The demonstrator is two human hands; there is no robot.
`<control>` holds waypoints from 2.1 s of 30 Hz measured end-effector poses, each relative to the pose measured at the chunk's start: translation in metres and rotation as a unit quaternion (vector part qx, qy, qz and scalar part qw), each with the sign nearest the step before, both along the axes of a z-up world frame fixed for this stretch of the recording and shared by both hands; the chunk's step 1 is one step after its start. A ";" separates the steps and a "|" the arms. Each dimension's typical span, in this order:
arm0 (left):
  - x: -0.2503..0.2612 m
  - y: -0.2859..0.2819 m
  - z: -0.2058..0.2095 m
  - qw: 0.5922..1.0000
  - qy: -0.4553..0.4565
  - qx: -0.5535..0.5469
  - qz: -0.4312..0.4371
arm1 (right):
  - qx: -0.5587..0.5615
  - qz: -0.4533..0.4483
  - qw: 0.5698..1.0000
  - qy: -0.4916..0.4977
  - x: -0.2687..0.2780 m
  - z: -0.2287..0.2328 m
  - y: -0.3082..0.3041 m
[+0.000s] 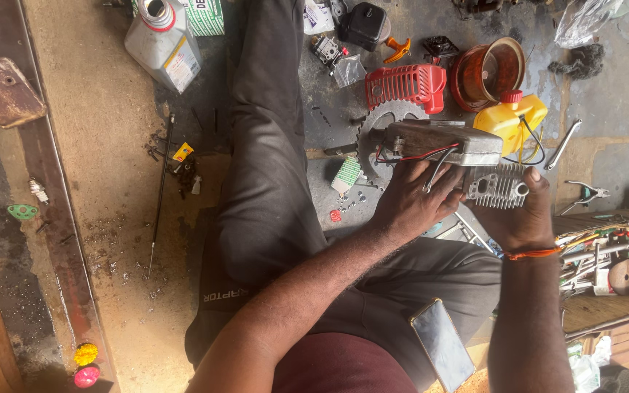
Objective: The person sits on the floor and works on a small engine block, using a screwdriver to tighten or loosen screws. They handle the engine with both hands, rotate it to access different sides, and occasionally reach for tools from a nearby toolbox.
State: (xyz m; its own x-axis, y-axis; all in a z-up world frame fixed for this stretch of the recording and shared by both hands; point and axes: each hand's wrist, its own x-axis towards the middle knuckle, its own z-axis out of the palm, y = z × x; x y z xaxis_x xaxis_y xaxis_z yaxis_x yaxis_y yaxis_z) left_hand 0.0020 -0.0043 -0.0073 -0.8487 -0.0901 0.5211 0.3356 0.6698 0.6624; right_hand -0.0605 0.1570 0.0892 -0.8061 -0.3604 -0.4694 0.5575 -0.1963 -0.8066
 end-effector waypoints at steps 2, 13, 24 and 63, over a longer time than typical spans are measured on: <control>0.001 -0.001 0.000 1.000 0.009 -0.017 0.002 | 0.027 0.012 1.000 0.011 0.000 0.011 0.004; 0.001 -0.007 0.006 0.999 0.031 0.011 -0.005 | 0.392 0.089 0.875 0.270 0.014 0.033 -0.016; 0.000 -0.008 0.005 1.000 0.006 0.020 -0.020 | 0.372 0.064 0.900 0.217 0.010 0.026 -0.014; 0.029 -0.035 0.065 0.993 -0.047 0.079 0.079 | 0.159 0.029 0.986 0.044 0.018 0.058 -0.017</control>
State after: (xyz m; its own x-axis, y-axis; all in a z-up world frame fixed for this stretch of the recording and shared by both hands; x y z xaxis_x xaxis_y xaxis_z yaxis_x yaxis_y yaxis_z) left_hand 0.0310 -0.0397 0.0575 -0.8619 -0.2994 0.4093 0.1669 0.5947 0.7865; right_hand -0.0428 0.1395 0.1469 -0.8313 -0.2538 -0.4945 0.4849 0.1039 -0.8684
